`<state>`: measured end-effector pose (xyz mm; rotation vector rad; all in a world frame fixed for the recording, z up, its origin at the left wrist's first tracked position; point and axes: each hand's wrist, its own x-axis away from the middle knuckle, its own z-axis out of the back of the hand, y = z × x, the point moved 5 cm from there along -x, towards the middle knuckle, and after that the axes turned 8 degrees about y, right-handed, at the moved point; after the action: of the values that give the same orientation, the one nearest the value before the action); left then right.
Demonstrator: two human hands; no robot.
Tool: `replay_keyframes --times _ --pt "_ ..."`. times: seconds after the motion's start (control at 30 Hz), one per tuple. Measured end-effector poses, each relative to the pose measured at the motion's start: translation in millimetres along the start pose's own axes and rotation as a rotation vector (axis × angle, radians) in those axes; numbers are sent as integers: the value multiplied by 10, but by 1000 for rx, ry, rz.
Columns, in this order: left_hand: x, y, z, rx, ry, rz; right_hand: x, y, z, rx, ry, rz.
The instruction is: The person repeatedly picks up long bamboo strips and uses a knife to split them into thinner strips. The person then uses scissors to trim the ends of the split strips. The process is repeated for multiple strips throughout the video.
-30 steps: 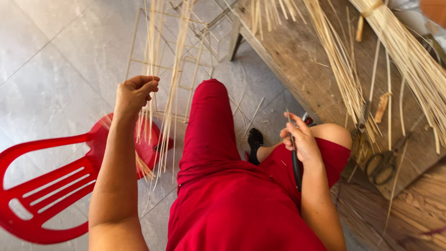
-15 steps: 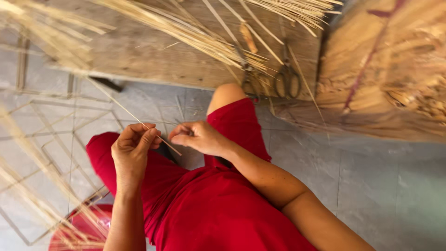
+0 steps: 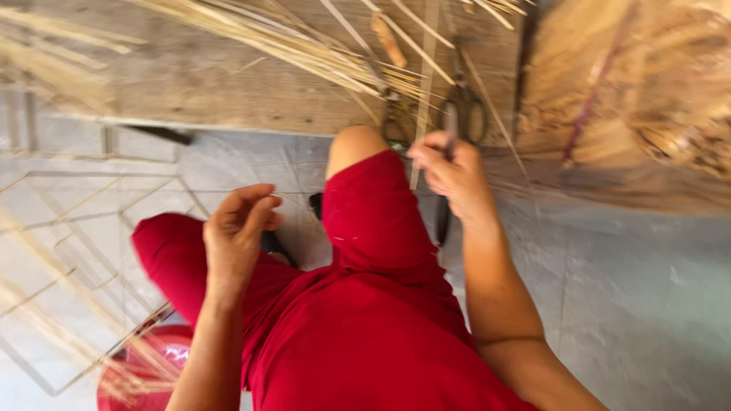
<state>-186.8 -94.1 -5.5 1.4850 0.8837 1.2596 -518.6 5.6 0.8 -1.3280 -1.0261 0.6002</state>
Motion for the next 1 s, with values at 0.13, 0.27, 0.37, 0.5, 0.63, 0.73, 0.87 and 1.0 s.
replay_keyframes --times 0.13,0.27,0.37,0.5,0.63,0.73,0.87,1.0 --pt "-104 -327 62 14 24 41 -133 82 -125 44 -37 -46" --pt "-90 -460 -81 66 -48 -3 -276 264 -694 68 -190 -72" --pt "-37 -434 -175 44 -113 5 -310 413 -1265 103 -324 -82" --pt "-28 -362 -92 43 -103 22 -273 450 -1839 150 -402 -14" --pt "-41 -439 114 71 -33 35 -221 557 -2122 93 -415 -145" --pt "-63 -548 222 51 -1 89 -160 672 -2217 98 -407 -211" --pt "-59 -604 266 -4 6 110 -148 761 -2273 102 -406 -237" --pt "-48 -585 323 25 -13 81 -126 789 -2306 91 -428 -262"
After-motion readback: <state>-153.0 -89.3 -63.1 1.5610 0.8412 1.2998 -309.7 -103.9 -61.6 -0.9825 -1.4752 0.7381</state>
